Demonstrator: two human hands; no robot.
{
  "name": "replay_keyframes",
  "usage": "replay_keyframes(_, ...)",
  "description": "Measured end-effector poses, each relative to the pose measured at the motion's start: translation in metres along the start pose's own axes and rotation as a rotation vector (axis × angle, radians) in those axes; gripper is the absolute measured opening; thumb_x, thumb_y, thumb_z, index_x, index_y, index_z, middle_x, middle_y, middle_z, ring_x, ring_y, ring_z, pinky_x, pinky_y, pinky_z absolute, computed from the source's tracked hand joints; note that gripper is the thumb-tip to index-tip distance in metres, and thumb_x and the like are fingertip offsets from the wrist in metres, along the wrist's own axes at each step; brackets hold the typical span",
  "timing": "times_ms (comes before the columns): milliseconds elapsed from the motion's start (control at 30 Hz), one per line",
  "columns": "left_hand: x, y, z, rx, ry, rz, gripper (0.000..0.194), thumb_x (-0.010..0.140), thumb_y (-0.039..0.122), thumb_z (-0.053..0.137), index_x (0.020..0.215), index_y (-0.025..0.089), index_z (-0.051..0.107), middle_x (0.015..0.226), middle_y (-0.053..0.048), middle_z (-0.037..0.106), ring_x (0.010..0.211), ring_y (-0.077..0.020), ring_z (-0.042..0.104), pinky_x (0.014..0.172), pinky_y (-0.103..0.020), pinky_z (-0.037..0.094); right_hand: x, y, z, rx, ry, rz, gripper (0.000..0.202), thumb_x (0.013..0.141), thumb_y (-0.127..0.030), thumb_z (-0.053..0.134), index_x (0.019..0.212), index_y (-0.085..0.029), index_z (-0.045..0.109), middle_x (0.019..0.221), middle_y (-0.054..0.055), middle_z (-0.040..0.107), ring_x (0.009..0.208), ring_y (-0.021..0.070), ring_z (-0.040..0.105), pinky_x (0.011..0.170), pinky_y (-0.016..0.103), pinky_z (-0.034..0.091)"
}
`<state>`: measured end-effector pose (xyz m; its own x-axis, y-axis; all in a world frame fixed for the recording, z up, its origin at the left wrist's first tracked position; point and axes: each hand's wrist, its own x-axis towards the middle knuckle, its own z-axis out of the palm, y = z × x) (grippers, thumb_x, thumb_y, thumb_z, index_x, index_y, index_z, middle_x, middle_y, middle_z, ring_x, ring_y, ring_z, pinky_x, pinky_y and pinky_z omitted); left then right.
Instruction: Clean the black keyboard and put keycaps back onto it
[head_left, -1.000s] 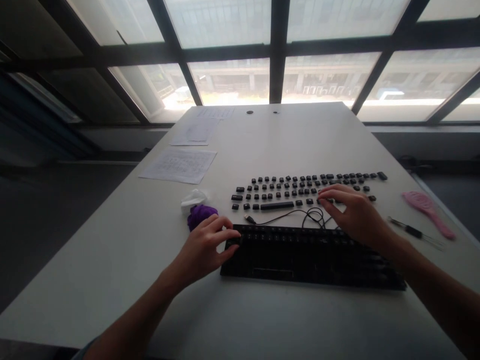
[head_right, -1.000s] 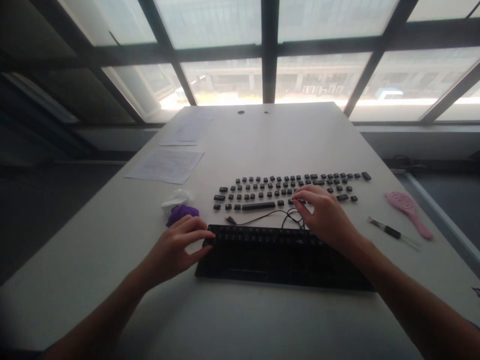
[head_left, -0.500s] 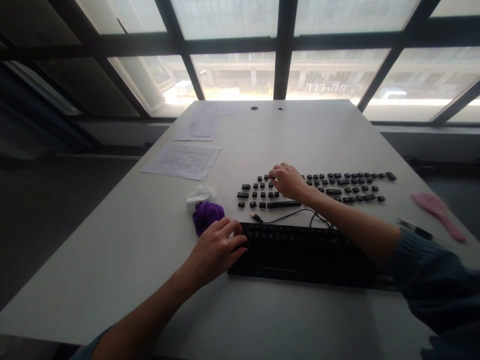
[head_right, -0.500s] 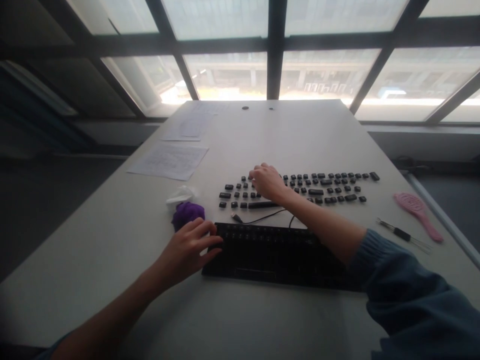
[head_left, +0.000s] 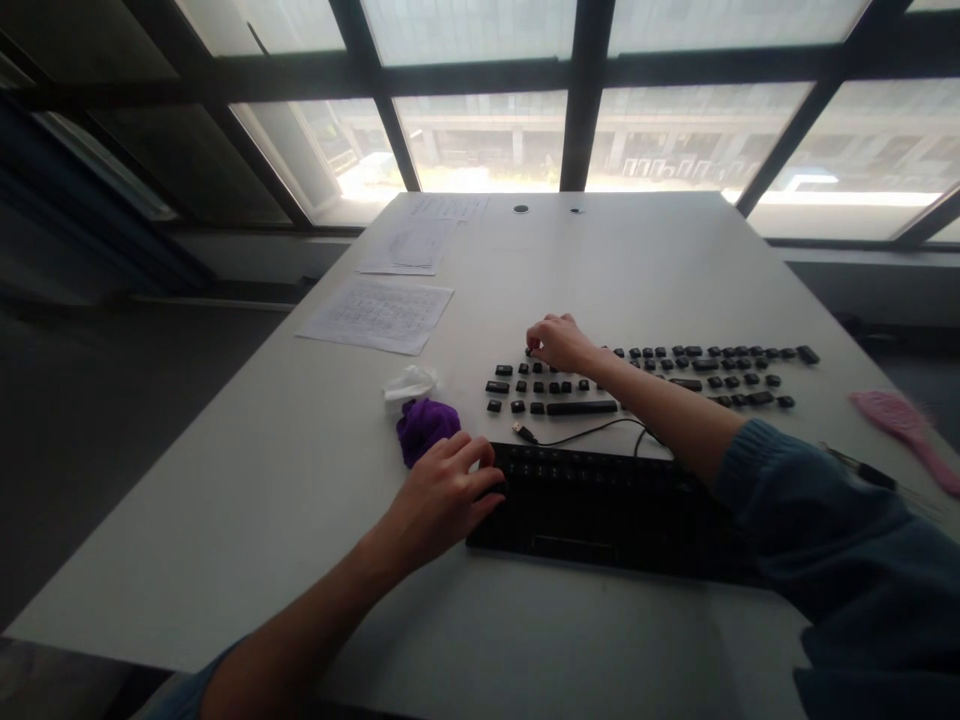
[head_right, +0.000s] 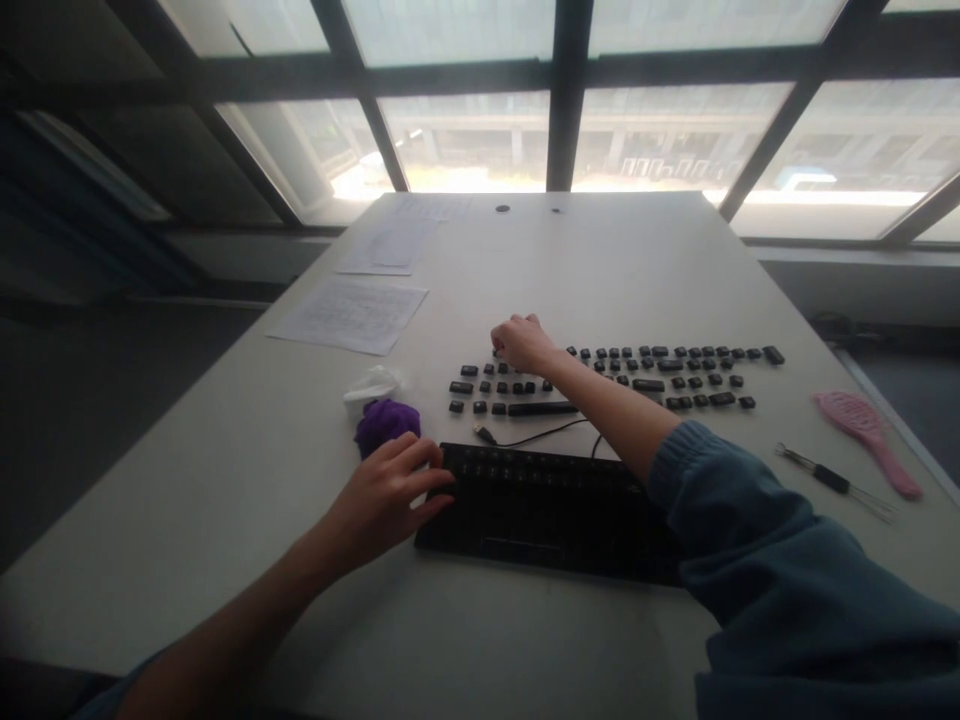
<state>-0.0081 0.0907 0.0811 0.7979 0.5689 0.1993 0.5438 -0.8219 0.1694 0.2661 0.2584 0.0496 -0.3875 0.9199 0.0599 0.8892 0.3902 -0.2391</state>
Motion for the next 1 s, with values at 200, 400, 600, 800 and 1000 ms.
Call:
replay_keyframes(200,0.0,-0.001,0.005,0.0,-0.007,0.009,0.011,0.084,0.025,0.078,0.095,0.023,0.073,0.1,-0.006,0.065,0.089,-0.0223,0.059,0.079,-0.04,0.052,0.003,-0.002,0.0,0.015,0.003,-0.013,0.008,0.089,-0.02,0.066,0.09,-0.018,0.074,0.104,0.01,0.075,0.107,0.0269,0.057,0.096,0.041,0.032)
replay_keyframes(400,0.0,0.0,0.005,0.009,-0.029,0.003,0.009,0.088,0.025,0.074,0.097,0.023,0.073,0.101,-0.006,0.064,0.091,-0.0228,0.057,0.081,-0.04,0.051,0.007,-0.004,-0.001,0.04,0.001,-0.03,0.006,0.086,-0.016,0.068,0.087,-0.017,0.075,0.095,0.011,0.076,0.106,0.0274,0.059,0.096,0.041,0.032)
replay_keyframes(600,-0.001,-0.001,0.006,-0.003,-0.017,0.019,0.009,0.089,0.023,0.074,0.097,0.023,0.074,0.1,-0.006,0.063,0.09,-0.0217,0.056,0.08,-0.038,0.052,-0.001,-0.01,-0.013,0.098,0.093,-0.023,0.007,0.089,-0.017,0.067,0.088,-0.017,0.074,0.099,0.01,0.076,0.104,0.0266,0.06,0.097,0.041,0.033)
replay_keyframes(800,-0.001,-0.002,0.008,-0.001,0.005,0.029,0.008,0.09,0.022,0.072,0.098,0.021,0.074,0.1,-0.006,0.063,0.09,-0.0215,0.056,0.081,-0.037,0.052,-0.048,-0.043,-0.046,0.26,0.266,-0.066,0.005,0.091,-0.018,0.067,0.089,-0.019,0.072,0.099,0.007,0.076,0.103,0.0249,0.06,0.095,0.039,0.035)
replay_keyframes(1000,-0.001,-0.001,0.008,0.042,0.014,0.038,0.007,0.092,0.022,0.07,0.097,0.022,0.075,0.098,-0.005,0.063,0.089,-0.0212,0.055,0.079,-0.037,0.049,-0.139,-0.097,-0.044,0.397,0.404,-0.169,0.007,0.089,-0.014,0.071,0.089,-0.021,0.07,0.094,0.003,0.074,0.096,0.022,0.061,0.092,0.037,0.039)
